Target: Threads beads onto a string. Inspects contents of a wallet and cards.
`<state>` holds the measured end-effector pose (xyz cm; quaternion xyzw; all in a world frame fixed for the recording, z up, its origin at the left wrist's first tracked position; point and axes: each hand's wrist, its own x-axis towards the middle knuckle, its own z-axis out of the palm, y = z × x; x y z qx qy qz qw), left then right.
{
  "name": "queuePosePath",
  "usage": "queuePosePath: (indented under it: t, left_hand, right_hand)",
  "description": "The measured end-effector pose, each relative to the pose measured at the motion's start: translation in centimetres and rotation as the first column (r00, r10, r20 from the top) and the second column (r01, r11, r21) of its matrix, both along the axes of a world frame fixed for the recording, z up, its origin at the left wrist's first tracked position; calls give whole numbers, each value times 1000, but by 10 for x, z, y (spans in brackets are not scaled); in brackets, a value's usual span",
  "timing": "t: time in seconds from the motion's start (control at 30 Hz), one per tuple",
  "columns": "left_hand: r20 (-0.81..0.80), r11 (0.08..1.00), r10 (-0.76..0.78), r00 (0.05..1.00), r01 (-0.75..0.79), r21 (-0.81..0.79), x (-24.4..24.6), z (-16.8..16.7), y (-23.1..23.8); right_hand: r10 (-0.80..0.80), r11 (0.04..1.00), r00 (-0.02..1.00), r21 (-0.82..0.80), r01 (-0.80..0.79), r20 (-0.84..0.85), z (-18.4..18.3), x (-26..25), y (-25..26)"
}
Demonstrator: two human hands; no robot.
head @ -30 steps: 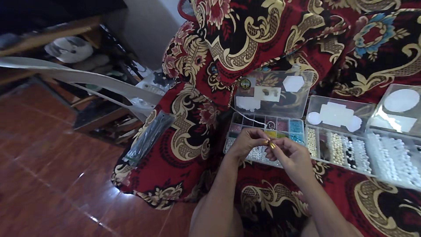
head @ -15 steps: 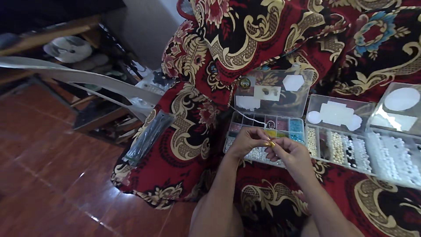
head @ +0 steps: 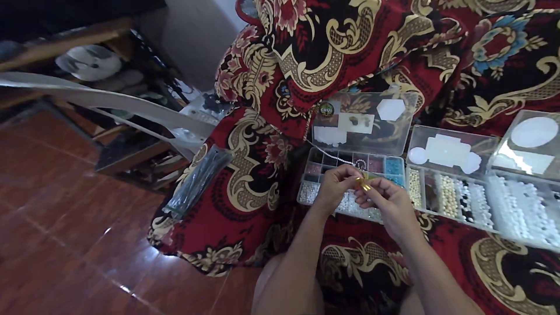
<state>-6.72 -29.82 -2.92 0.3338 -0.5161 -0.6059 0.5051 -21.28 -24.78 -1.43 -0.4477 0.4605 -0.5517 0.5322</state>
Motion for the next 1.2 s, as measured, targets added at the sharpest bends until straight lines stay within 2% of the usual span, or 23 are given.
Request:
queuePosePath:
  t: [0.23,0.4,0.5,0.57,0.6,0.7,0.77,0.83,0.9,1.03,1.2]
  left_hand:
    - [51,999,47,998,-47,4,3,3,0]
    - [133,997,54,990,-60,41,3,8,4]
    - [249,992,100,963,-115,47,5,11,3]
    - [467,992,117,877,-124,-16,12,11,0]
    - [602,993,112,791,-106,-46,17,10,-1]
    - [919,1000,-16,394,1,17,25,21,2]
    - [975,991,-130,181,46,123,22,26,4]
    - [981,981,-188,49,54,186,17,29,5]
    - [979,978,-203,-14,47,203,12,27,5]
    - [975,975,-215,-47,41,217,6,27,5]
    - [974,973,-219,-50,59,222,4,24,5]
  right_hand:
    - [67,998,997,10,-67,-23,-4,-5,-1]
    - [3,999,986,-36,-9,-169,-6,-3,0]
    - [-68,995,981,-87,53,-182,-6,-6,-2]
    - [-159,979,971,-158,131,-181,-7,-10,-4]
    - [-204,966,965,-195,171,-166,-8,-13,-6]
    - [-293,920,953,-296,257,-83,-11,-23,-12]
    - [-330,890,943,-345,297,-38,-14,-30,-16]
    - [-372,856,927,-403,323,-49,-17,-36,-18]
    - [-433,815,896,-468,341,-101,-18,-40,-20]
    - [-527,749,835,-548,371,-155,-19,-45,-22]
    - [-509,717,861,-544,437,21,-17,-47,-22]
